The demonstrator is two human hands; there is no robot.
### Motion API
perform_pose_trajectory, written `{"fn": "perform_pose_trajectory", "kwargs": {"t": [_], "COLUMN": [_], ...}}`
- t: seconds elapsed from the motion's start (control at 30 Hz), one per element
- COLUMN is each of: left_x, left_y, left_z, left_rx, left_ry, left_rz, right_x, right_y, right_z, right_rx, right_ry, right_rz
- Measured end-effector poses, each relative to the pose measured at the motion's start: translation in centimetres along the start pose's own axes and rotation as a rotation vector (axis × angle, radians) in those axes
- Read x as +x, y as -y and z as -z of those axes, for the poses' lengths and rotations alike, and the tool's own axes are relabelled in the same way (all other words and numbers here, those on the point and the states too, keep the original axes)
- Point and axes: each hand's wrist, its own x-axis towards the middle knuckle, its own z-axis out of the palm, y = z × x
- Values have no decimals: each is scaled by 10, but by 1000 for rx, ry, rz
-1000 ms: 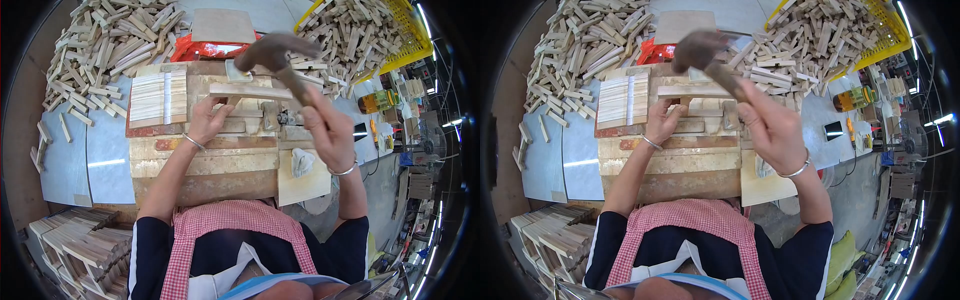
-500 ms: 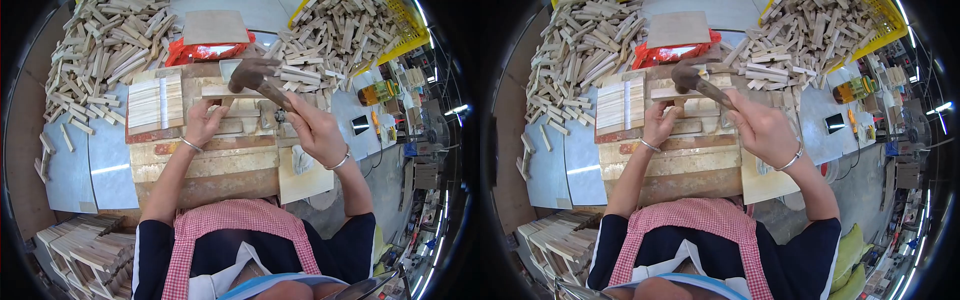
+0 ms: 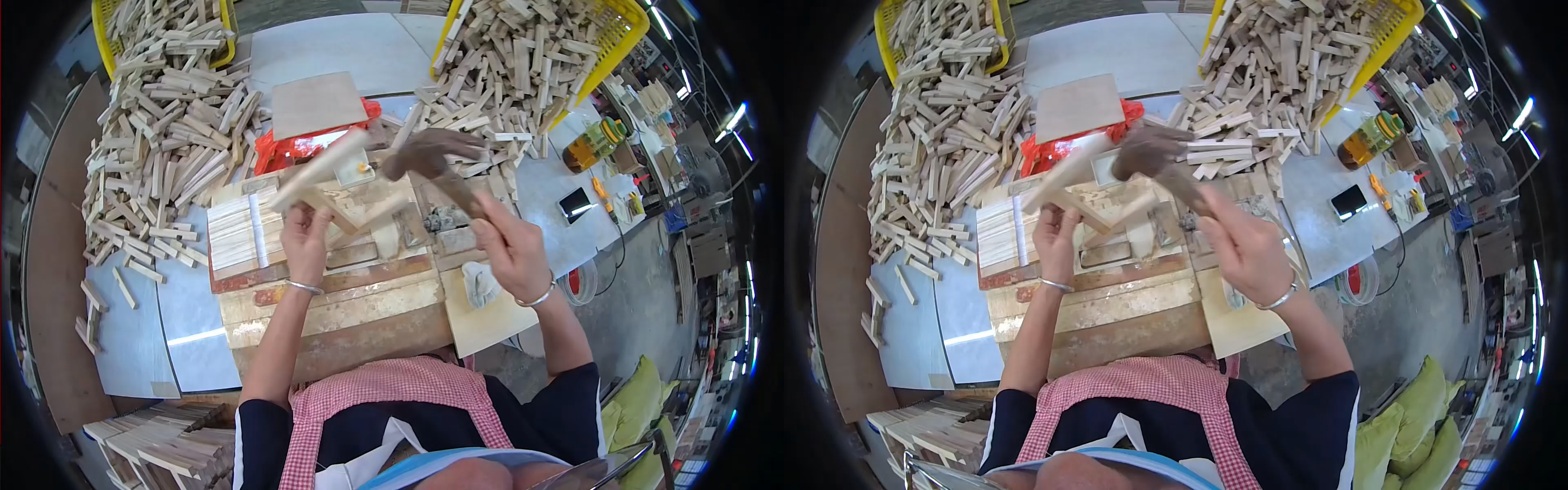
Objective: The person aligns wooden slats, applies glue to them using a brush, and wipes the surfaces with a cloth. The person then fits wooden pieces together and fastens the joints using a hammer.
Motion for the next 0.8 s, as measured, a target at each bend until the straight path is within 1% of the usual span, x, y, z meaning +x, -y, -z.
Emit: {"fn": "perform_pose_trajectory", "kwargs": {"t": [0.03, 0.1, 0.13, 0.17, 0.2, 0.23, 0.3, 0.33, 0.37, 0.4, 0.43, 0.5, 0.53, 0.6, 0.63, 0.7, 0.73, 0.77, 0.8], "left_x": [2, 7, 6, 4, 0, -4, -14, -18, -22, -25, -29, -37, -40, -39, -33, -21, -16, -11, -5], "left_y": [0, 2, 6, 13, 21, 27, 32, 31, 31, 28, 21, -7, 0, 13, 9, -1, 3, 12, 18], "left_z": [-4, -10, -13, -16, -18, -22, -22, -21, -18, -13, -10, -10, -6, -1, -6, -14, -18, -18, -18], "left_rx": [-1, -300, -345, -348, -344, -342, -391, -397, -402, -403, -400, -293, -291, 247, 248, 1003, 994, 991, 1028], "left_ry": [7, -143, -163, -157, -222, -279, -253, -227, -198, -146, -96, 54, 82, 192, 210, 307, 354, 355, 417], "left_rz": [-1, 168, 235, 226, 337, 447, 498, 509, 521, 546, 570, 700, 685, 272, 259, -550, -564, -571, -552], "right_x": [-9, -28, -37, -48, -58, -68, -87, -96, -106, -113, -121, -134, -136, -150, -157, -164, -167, -171, -174], "right_y": [-3, -7, -10, -13, -17, -22, -37, -42, -47, -54, -63, -78, -78, -103, -114, -125, -129, -135, -139], "right_z": [8, 23, 29, 35, 39, 41, 45, 48, 51, 54, 56, 60, 65, 66, 64, 61, 60, 58, 54], "right_rx": [-3, 49, 48, 48, 48, 43, 22, 5, 10, 18, 3, 29, 47, 27, 8, 7, 5, 4, 19], "right_ry": [-5, -100, -107, -109, -115, -133, -145, -184, -191, -201, -242, -325, -325, -378, -398, -419, -414, -421, -422], "right_rz": [-3, -175, -169, -266, -362, -354, -413, -403, -476, -548, -538, -614, -668, -697, -734, -765, -795, -793, -787]}}
